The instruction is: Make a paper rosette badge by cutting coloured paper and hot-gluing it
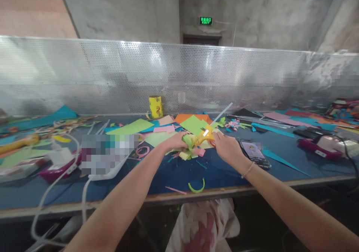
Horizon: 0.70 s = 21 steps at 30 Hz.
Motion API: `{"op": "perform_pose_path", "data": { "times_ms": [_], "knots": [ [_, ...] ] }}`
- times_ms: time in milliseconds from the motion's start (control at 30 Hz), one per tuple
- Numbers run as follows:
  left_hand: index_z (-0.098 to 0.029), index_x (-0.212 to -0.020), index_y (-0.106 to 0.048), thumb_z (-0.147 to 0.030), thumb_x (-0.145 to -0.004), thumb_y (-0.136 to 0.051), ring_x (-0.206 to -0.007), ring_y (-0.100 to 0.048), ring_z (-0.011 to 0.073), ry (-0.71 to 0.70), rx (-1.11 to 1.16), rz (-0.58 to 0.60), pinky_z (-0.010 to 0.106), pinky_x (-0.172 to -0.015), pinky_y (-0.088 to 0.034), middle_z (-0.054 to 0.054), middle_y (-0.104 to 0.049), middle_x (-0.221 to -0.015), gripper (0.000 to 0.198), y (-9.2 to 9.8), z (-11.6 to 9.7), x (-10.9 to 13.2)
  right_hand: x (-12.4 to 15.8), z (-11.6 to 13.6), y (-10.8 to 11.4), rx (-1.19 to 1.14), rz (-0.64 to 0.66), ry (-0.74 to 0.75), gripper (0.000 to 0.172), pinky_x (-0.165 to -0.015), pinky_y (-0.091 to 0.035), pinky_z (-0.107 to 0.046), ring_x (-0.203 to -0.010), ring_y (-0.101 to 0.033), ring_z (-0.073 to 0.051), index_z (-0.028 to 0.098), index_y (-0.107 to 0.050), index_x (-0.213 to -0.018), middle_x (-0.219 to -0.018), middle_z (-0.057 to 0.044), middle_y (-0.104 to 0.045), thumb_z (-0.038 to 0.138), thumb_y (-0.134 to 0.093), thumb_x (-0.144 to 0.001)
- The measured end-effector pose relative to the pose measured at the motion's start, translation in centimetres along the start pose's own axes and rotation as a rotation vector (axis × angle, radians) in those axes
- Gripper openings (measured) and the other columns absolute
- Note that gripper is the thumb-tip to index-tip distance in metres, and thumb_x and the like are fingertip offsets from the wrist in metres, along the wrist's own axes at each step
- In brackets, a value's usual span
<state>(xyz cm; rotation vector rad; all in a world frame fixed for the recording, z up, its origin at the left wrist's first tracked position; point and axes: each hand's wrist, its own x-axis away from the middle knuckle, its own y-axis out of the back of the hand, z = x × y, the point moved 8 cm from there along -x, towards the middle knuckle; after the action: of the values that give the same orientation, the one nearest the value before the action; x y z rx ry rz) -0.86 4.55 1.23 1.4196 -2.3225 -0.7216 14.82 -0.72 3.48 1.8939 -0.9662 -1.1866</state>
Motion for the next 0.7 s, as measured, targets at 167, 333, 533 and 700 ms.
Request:
{"op": "perform_pose_path", "data": {
  "times_ms": [167,333,533,700],
  "knots": [
    [-0.016,-0.106,-0.048,-0.013,-0.054,-0.060,-0.062,-0.056,0.0139,-0.025,0.034,0.009,0.022,-0.052,-0.045,-0.002,-0.055,-0.070,0.054,-0.01,-0.26,0.05,0.05,-0.20,0.19,-0.015,-0.044,-0.025,0.029,-0.054,-0.035,-0.026,-0.077,-0.055,-0.017,0.015,-0.043,-0.111,-0.098,-0.010,-0.054,0.021,-0.026,-0.088],
    [-0.015,-0.107,-0.048,-0.013,-0.054,-0.060,-0.062,-0.056,0.0141,-0.018,0.021,0.000,0.022,-0.052,-0.046,-0.002,-0.056,-0.071,0.055,0.05,-0.13,-0.01,0.08,-0.19,0.37,-0.048,-0.061,-0.050,0.039,-0.055,-0.035,-0.026,-0.080,-0.054,-0.019,0.013,-0.046,-0.104,-0.096,-0.012,-0.053,0.041,-0.026,-0.088],
    [-0.015,-0.107,-0.047,-0.015,-0.054,-0.060,-0.064,-0.057,0.0148,0.003,0.041,0.007,0.024,-0.053,-0.047,-0.001,-0.056,-0.074,0.055,-0.01,0.13,-0.11,0.06,-0.07,0.41,-0.039,-0.055,-0.051,0.041,-0.055,-0.035,-0.026,-0.080,-0.053,-0.019,0.013,-0.045,-0.109,-0.096,-0.012,-0.052,0.042,-0.024,-0.088],
    [-0.015,-0.104,-0.049,-0.015,-0.054,-0.059,-0.065,-0.056,0.0148,-0.013,0.006,0.000,0.023,-0.052,-0.045,0.000,-0.056,-0.077,0.051,0.08,-0.02,0.03,0.10,-0.07,0.29,-0.005,-0.020,-0.039,0.042,-0.055,-0.036,-0.027,-0.080,-0.054,-0.019,0.014,-0.043,-0.112,-0.099,-0.013,-0.052,0.040,-0.019,-0.090]
  ]
}}
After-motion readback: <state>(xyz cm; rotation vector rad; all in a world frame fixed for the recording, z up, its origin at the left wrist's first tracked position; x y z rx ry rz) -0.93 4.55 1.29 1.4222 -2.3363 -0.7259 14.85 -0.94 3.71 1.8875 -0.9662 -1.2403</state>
